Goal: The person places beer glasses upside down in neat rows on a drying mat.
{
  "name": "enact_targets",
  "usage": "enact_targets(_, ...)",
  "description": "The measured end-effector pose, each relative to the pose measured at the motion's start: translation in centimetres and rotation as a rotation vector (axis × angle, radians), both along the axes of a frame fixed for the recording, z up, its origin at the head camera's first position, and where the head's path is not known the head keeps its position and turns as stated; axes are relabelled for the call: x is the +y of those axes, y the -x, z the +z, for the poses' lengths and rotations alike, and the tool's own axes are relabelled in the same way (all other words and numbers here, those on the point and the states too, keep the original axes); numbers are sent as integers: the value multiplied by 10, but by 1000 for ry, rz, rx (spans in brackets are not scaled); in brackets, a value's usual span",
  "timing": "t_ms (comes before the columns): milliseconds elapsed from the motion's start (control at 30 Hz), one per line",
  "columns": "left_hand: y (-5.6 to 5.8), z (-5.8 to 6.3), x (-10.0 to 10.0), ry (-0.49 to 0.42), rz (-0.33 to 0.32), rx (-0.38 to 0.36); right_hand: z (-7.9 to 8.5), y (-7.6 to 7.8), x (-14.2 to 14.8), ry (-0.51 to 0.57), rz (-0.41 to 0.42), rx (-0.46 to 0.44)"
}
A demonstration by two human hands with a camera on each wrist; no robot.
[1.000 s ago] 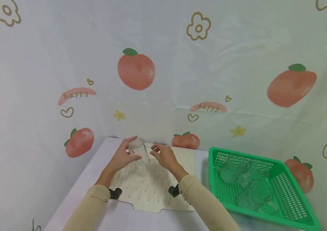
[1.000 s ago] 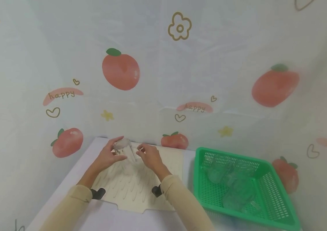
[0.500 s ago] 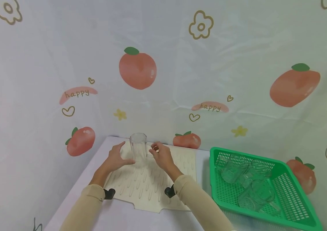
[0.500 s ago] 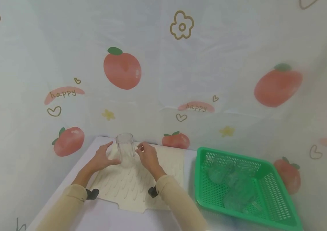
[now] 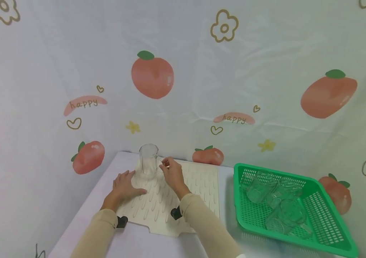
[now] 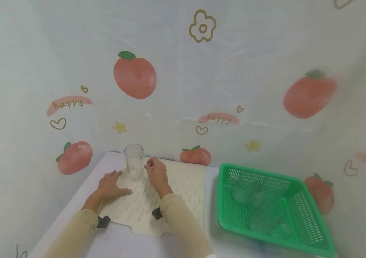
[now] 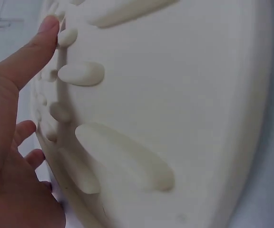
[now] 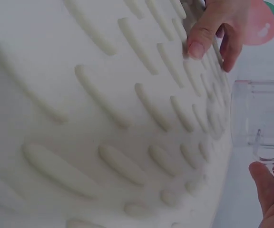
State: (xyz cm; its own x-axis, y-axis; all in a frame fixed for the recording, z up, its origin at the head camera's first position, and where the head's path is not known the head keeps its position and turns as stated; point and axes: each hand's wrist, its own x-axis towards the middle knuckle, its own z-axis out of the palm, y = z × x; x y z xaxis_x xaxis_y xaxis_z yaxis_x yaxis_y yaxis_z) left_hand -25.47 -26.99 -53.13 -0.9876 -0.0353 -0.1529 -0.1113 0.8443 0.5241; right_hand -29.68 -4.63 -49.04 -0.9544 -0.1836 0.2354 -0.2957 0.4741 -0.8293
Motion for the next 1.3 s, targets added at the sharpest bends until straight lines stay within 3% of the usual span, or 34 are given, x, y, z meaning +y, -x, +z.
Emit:
enact_targets(367,-2,-2,1,-23,20,4,-8,2,-9,7,-94,-61)
enact_targets(1000,3,-15,1,-24,43,-1,-16,6,-3,1,-34,-117)
enact_targets(1300,-2,-11,0,-50,43,15,-16,7,1,-177,16,-115)
